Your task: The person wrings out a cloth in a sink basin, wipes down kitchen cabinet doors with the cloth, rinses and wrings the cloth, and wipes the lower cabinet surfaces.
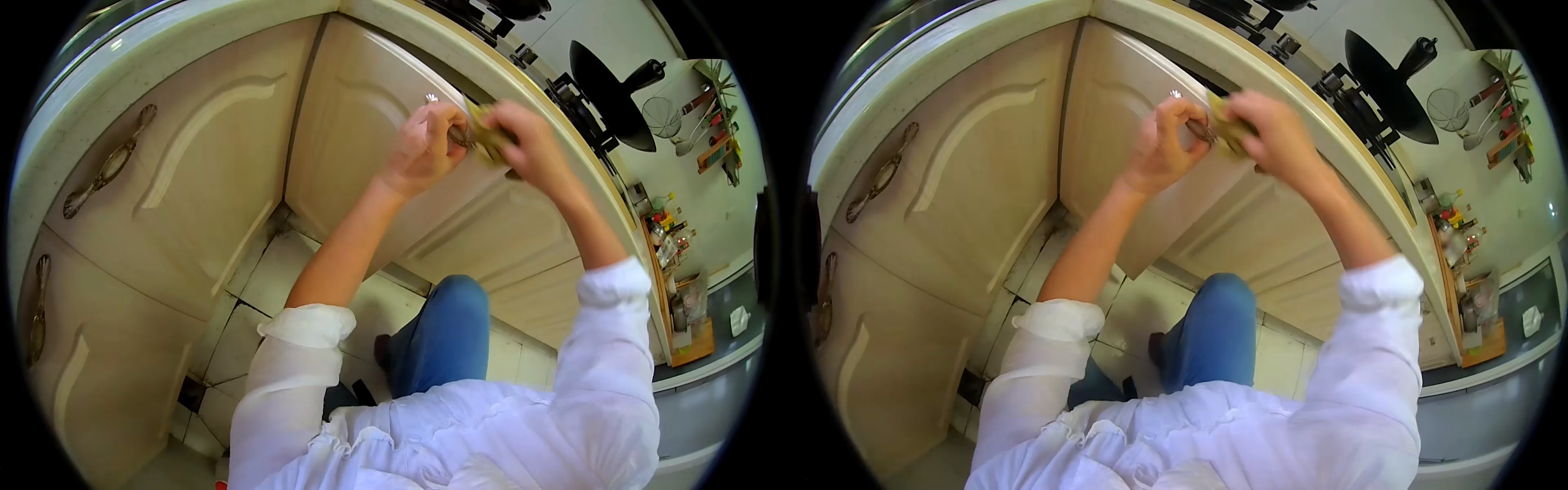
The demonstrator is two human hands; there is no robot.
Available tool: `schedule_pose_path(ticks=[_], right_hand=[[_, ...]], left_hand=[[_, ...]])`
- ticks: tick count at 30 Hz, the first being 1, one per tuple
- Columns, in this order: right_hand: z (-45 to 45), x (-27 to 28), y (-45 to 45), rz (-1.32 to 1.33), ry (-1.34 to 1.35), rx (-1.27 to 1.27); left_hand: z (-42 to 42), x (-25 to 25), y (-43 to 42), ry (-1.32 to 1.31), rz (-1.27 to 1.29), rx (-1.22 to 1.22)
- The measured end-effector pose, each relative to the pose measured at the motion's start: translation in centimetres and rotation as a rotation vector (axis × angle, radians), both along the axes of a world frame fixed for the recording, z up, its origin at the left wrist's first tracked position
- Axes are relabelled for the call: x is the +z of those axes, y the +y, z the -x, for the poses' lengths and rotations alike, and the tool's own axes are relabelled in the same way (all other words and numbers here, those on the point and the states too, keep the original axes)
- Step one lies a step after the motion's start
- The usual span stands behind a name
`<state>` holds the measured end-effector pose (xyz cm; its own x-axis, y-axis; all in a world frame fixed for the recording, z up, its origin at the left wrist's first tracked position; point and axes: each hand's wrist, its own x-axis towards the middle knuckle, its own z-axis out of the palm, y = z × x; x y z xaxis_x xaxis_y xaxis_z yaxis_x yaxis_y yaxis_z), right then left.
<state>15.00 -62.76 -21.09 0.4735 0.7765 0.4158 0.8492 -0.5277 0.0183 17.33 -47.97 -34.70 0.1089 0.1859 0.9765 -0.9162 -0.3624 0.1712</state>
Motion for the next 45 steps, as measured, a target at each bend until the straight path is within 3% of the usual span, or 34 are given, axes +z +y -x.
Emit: schedule_pose_path(ticks=[3, 5, 7, 8, 10, 11, 13, 14, 16, 18, 19, 21, 25, 27, 30, 34, 36, 39, 45], right_hand=[[4.4, -1.3, -4.3, 0.106, -0.008, -0.199], [5.0, -5.7, -10.5, 0.251, 0.013, -0.319], [7.1, -6.8, -12.3, -0.116, 0.263, -0.449], [7.1, -7.4, -12.6, -0.115, 0.260, -0.447], [7.1, -8.7, -12.9, -1.022, 0.692, -0.442], [6.8, -9.3, -12.5, -1.029, 0.687, -0.448], [5.8, -10.8, -9.8, -1.358, 0.521, -0.267], [6.0, -10.9, -7.6, -1.355, 0.452, -0.199], [3.8, -12.8, -6.9, -0.759, -0.110, -0.260], [0.9, -12.5, -4.8, -0.305, -0.417, -0.214], [-1.3, -12.4, -4.7, -0.310, -0.409, -0.211], [-5.4, -13.9, -5.1, -0.024, -0.556, -0.410], [-5.8, -18.0, -5.3, -0.123, -0.561, -0.404], [-4.8, -19.2, -5.3, 0.002, -0.520, -0.393], [-3.6, -17.8, -5.8, 0.227, -0.507, -0.277], [-5.1, -13.9, -3.7, 0.337, -0.447, -0.176], [-7.1, -13.7, 0.6, 0.255, -0.578, -0.079], [-6.8, -13.8, 2.8, 0.155, -0.572, -0.132], [-5.2, -16.0, -1.2, -0.071, -0.609, -0.359]], left_hand=[[-0.6, -0.1, -0.3, 0.024, 0.003, -0.024], [-0.6, -0.4, -1.0, 0.047, 0.018, -0.023], [-1.0, -0.4, -1.2, -0.011, 0.109, -0.017], [-1.3, -0.6, -1.5, -0.014, 0.110, -0.015], [-1.6, -0.8, -2.2, 0.017, 0.124, -0.060], [-1.5, -1.1, -2.7, 0.015, 0.120, -0.069], [-0.6, -1.4, -3.6, 0.065, 0.174, -0.030], [0.4, -2.1, -4.2, 0.060, 0.170, -0.033], [2.8, -4.4, -5.6, 0.173, 0.266, -0.019], [4.2, -7.3, -7.1, 0.250, 0.276, -0.059], [4.6, -8.9, -7.7, 0.325, 0.294, -0.101], [5.3, -11.7, -8.3, 0.402, 0.302, -0.111], [7.0, -15.1, -6.9, 0.603, 0.338, -0.141], [7.9, -16.5, -5.6, 0.647, 0.326, -0.125], [9.2, -18.0, -4.2, 0.733, 0.316, -0.116], [9.3, -18.3, -3.7, 0.791, 0.317, -0.110], [8.9, -17.8, -4.0, 0.715, 0.312, -0.078], [8.7, -17.1, -3.7, 0.642, 0.318, -0.037], [8.9, -19.6, -1.6, 0.731, 0.364, 0.017]])
